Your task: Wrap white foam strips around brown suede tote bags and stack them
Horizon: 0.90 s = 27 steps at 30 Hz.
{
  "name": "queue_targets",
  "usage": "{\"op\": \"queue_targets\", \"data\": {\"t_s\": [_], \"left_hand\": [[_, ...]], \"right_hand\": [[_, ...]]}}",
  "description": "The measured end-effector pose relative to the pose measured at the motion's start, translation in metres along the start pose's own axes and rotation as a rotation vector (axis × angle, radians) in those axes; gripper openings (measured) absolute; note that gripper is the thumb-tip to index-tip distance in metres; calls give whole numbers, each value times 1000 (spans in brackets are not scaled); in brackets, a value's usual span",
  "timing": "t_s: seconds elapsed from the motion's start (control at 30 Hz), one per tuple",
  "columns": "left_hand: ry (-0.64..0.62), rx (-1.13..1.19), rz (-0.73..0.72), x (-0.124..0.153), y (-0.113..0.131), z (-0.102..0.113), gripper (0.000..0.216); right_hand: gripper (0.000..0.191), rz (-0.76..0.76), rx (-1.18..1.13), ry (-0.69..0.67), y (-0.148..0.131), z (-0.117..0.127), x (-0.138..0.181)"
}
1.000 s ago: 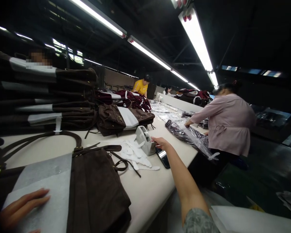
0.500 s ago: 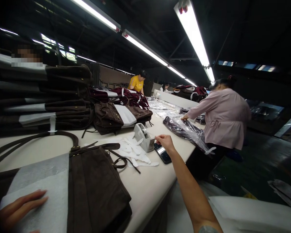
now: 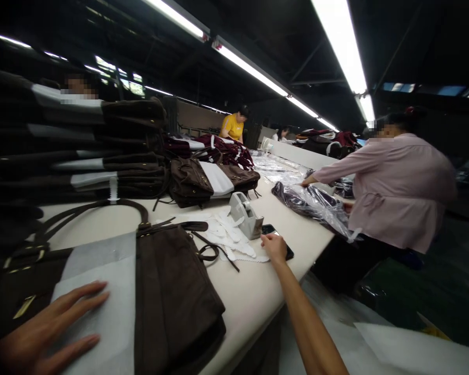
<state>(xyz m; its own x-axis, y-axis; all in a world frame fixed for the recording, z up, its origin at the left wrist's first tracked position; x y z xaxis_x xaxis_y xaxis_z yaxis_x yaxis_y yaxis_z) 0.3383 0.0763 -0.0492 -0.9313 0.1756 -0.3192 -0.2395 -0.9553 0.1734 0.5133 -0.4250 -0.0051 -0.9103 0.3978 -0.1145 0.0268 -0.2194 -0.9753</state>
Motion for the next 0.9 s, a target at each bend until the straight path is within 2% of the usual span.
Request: {"op": "queue_targets", "data": {"t_s": [0.1,0.17,0.33,0.43,0.57,0.67,0.77,0.9], "left_hand": [[-137,10,10,-1,25,21,53],[-172,-21,32,-5,40,39,52],[-280,-25,64,-12,59,63,51],[-293,-3,66,-11,61,67,51],[-277,29,46,-8,60,69,47],[-269,41,35,-7,58,71,46],[-268,53,34,-6,58,72,47],[-273,59,42,-4,57,70,56]], "right_hand": [[32,16,-82,-108,-24,-13,31],[39,18,-188,-252,-49,-36,58],[34,-109,-311,-685,-103,-129,150],[30,-193,-357,-814,-118,-187,195],[16,-379,-419,-779,-113,-254,217],[10,-459,-410,-721,-106,-288,223],[8,-479,-393,-716,-99,-310,233],[13,-477,-371,-713,-88,-323,243]]}}
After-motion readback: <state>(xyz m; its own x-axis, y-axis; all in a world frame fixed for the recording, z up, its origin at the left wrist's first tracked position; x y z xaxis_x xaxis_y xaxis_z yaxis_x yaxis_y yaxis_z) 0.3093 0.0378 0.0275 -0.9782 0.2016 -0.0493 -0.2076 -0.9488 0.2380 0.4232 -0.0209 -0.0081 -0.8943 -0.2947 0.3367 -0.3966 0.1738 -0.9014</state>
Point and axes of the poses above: each hand's wrist, its own x-axis away from the middle knuckle, its own z-axis out of the back of the hand, y = z × x, the point moved 6 cm from there along -x, towards the middle knuckle, and after that the axes turned 11 degrees about -x, right-handed, at the moved point
